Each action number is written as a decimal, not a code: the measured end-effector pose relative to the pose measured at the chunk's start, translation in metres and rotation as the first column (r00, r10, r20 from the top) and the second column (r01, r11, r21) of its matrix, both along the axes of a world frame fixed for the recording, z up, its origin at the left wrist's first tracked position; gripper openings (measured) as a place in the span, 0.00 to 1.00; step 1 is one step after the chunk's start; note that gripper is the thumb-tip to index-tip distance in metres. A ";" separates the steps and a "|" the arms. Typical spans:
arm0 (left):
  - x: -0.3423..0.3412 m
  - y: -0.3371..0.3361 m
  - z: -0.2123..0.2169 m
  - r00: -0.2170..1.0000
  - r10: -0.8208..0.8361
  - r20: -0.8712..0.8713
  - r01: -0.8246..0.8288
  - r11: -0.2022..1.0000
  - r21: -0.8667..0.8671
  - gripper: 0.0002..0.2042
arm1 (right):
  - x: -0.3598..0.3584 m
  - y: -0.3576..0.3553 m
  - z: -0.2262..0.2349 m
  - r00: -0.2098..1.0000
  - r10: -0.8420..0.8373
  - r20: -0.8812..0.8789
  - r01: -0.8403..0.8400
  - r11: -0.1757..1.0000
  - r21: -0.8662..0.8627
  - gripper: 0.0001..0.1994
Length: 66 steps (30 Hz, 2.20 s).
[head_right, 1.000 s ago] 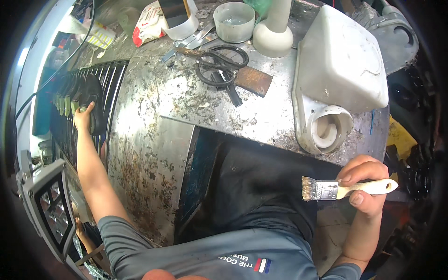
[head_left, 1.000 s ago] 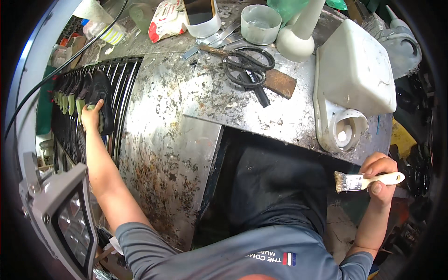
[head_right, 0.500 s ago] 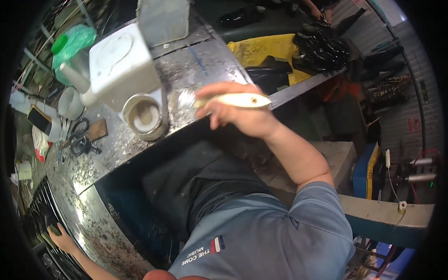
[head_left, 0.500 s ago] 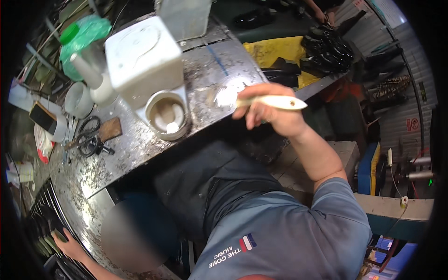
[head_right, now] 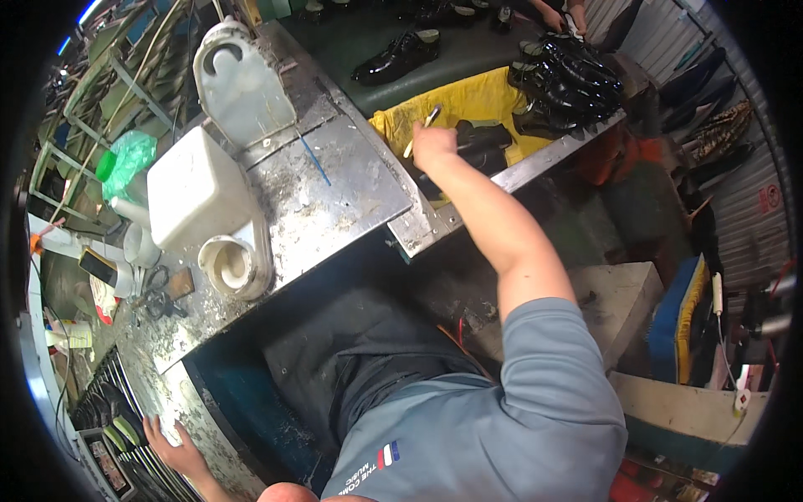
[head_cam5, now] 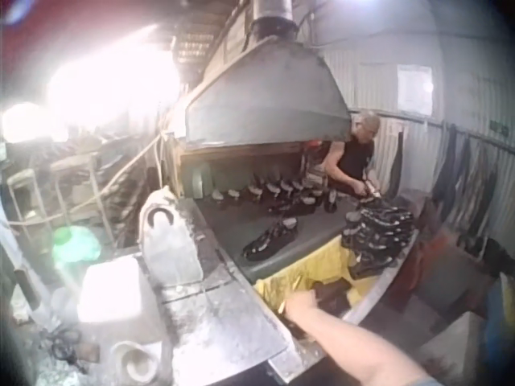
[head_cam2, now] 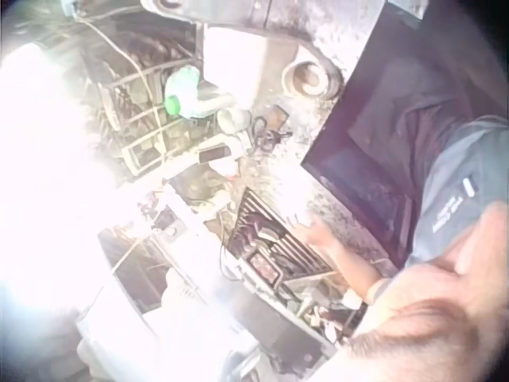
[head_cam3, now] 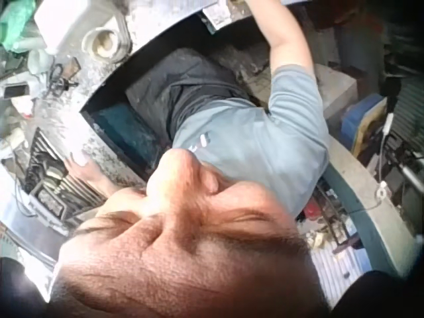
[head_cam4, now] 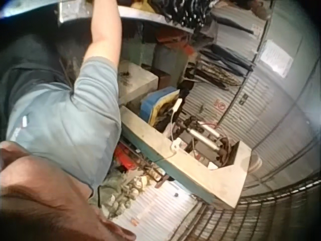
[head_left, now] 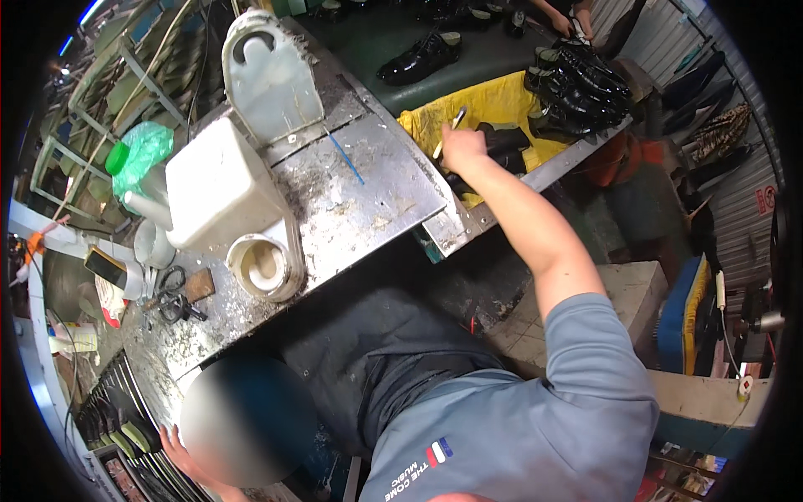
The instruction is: The person paints the white sole of a black shoe using a brush and white paint. They repeatedly dip the brush into a container of paint and apply it to the shoe's sole, rotating the shoe to cover different areas. The person works at a metal table in a workshop environment.
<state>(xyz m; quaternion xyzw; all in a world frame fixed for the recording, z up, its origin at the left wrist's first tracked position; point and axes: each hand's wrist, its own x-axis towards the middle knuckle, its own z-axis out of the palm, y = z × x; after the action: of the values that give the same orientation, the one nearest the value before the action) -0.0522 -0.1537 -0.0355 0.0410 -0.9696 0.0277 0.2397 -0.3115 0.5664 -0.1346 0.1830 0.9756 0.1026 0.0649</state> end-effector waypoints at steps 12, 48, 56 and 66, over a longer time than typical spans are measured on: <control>0.025 0.054 0.003 0.984 -0.164 0.066 0.171 0.978 -0.118 0.15 | 0.002 0.071 0.040 0.927 -0.043 -0.373 -0.051 0.970 -0.238 0.16; 0.063 0.188 -0.053 0.735 -0.551 -0.396 -0.292 -0.784 0.548 0.53 | 0.086 -0.245 0.168 0.606 0.333 -0.722 -0.775 0.041 -0.631 0.15; 0.083 0.163 -0.069 0.743 -0.614 -0.265 -0.392 -0.721 0.572 0.52 | 0.057 -0.263 0.140 0.474 0.587 -0.656 -0.878 0.259 -0.402 0.07; 0.085 0.161 -0.056 0.796 -0.509 -0.328 -0.169 -0.707 0.686 0.56 | 0.067 -0.270 0.149 0.323 0.451 -0.832 -0.946 0.143 -0.290 0.05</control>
<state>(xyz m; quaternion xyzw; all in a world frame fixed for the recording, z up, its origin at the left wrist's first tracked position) 0.0332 0.0075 -0.0916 -0.0274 -0.4022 -0.9051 -0.1349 -0.2441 0.2962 0.0143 -0.3591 0.8334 -0.3599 -0.2167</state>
